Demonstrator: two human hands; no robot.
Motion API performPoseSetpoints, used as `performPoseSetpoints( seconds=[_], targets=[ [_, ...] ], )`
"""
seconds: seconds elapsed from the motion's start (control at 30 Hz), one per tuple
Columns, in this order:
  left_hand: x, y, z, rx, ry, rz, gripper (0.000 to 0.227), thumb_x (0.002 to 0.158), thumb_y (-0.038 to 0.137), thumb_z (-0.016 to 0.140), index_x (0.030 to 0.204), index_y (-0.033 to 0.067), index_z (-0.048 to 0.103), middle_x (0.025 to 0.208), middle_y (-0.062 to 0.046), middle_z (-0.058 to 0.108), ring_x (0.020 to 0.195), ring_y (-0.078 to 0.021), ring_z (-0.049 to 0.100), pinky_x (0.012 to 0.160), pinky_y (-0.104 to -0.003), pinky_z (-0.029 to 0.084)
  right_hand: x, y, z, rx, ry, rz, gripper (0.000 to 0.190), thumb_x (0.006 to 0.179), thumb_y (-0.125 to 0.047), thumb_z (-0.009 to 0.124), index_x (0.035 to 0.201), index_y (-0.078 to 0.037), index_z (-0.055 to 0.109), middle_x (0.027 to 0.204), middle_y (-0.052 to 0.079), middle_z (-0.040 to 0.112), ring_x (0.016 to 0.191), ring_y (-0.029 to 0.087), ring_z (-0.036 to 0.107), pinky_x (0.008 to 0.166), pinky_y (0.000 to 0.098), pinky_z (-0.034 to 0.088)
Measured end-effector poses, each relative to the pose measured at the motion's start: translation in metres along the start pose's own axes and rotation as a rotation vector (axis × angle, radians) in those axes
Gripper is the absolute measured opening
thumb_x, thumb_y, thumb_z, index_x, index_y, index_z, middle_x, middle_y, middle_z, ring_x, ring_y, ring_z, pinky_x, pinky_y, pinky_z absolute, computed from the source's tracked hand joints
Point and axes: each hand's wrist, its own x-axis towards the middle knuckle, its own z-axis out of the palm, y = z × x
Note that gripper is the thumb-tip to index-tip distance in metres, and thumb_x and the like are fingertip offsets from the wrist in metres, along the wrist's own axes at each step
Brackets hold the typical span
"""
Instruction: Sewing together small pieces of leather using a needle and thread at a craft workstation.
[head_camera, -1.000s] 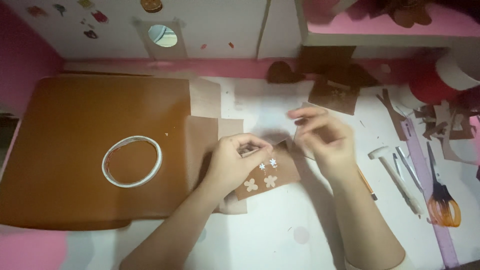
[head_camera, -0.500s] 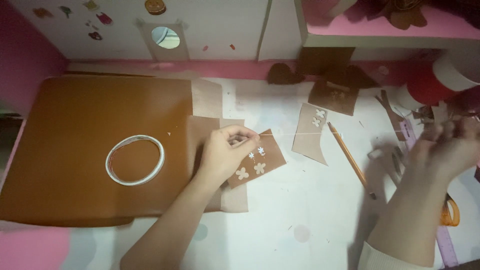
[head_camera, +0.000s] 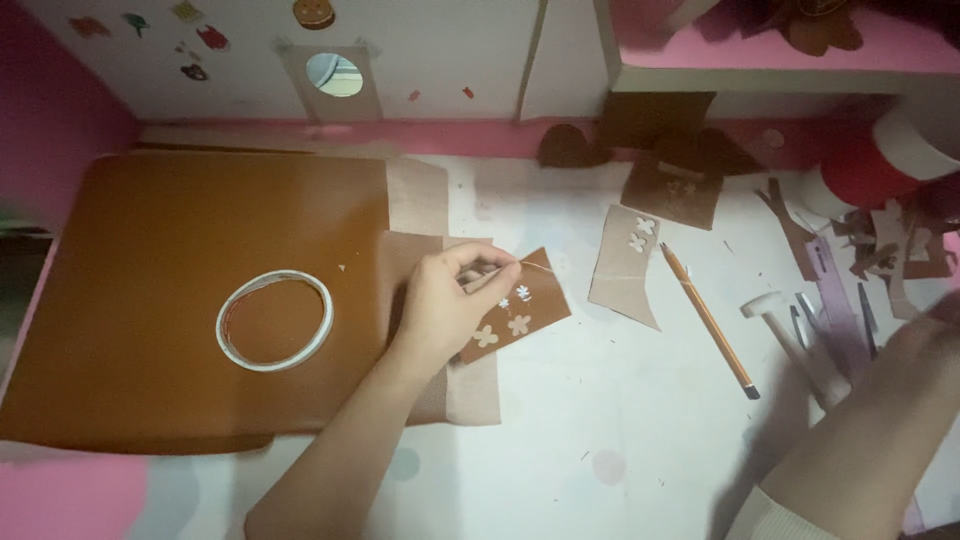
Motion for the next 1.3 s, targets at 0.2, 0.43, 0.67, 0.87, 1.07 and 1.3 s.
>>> performPoseSetpoints(
  seconds=[0.2,0.43,0.67,0.87,1.07,1.3],
  targets=[
    [-0.005,0.002,0.007,-0.109,-0.053,0.173,0.021,0.084,0.023,0.078,0.103,0.0158,0.079,0.078,0.001,0.078,0.059,-0.0028,0.064,0.047,-0.014,0.046,-0.117,-0.209,0.242,0.027,-0.306,0.236,0.020,0.109,-0.026,0.054,0.124,-0.016,0.063,0.090,-0.005,0.062,0.075,0.002,0.061,0.059,0.0137,0.048],
    [-0.005,-0.009,0.018,-0.441,-0.153,0.287,0.021,0.085,0.005,0.076,0.105,0.0023,0.077,0.082,-0.005,0.076,0.061,-0.0044,0.057,0.050,-0.014,0.045,-0.196,-0.269,0.301,-0.230,-1.056,0.039,0.008,0.088,0.000,0.068,0.095,0.000,0.063,0.076,0.012,0.076,0.068,0.017,0.079,0.065,0.0235,0.069],
    [-0.011,0.000,0.013,-0.453,-0.198,0.187,0.020,0.088,0.009,0.072,0.106,0.0025,0.077,0.067,-0.002,0.070,0.055,-0.0024,0.052,0.049,-0.015,0.040,-0.201,-0.283,0.307,-0.381,-1.052,-0.093,0.011,0.082,-0.002,0.073,0.091,0.002,0.069,0.076,0.008,0.078,0.063,0.013,0.078,0.054,0.0191,0.061],
    [-0.013,-0.001,0.014,-0.535,-0.209,0.206,0.021,0.088,0.009,0.072,0.107,-0.0003,0.075,0.075,-0.007,0.074,0.059,-0.0041,0.058,0.052,-0.014,0.044,-0.201,-0.280,0.307,-0.389,-1.044,-0.115,0.010,0.082,0.000,0.072,0.091,0.003,0.069,0.072,0.008,0.077,0.055,0.011,0.071,0.047,0.0173,0.054],
    [-0.014,-0.005,0.016,-0.527,-0.197,0.265,0.021,0.089,0.007,0.073,0.108,-0.0001,0.075,0.066,-0.001,0.066,0.054,-0.0019,0.049,0.048,-0.013,0.036,-0.203,-0.285,0.308,-0.383,-1.040,-0.106,0.008,0.084,0.002,0.071,0.091,0.004,0.069,0.072,0.007,0.076,0.060,0.012,0.074,0.052,0.0177,0.056],
    [-0.013,-0.005,0.018,-0.293,0.005,0.543,0.013,0.083,-0.001,0.077,0.095,0.0017,0.074,0.066,0.000,0.066,0.052,-0.0023,0.047,0.043,-0.014,0.033,-0.201,-0.281,0.309,-0.441,-1.059,-0.086,0.004,0.082,-0.002,0.073,0.085,-0.001,0.070,0.066,0.005,0.075,0.043,0.008,0.058,0.039,0.0177,0.041]
  ],
)
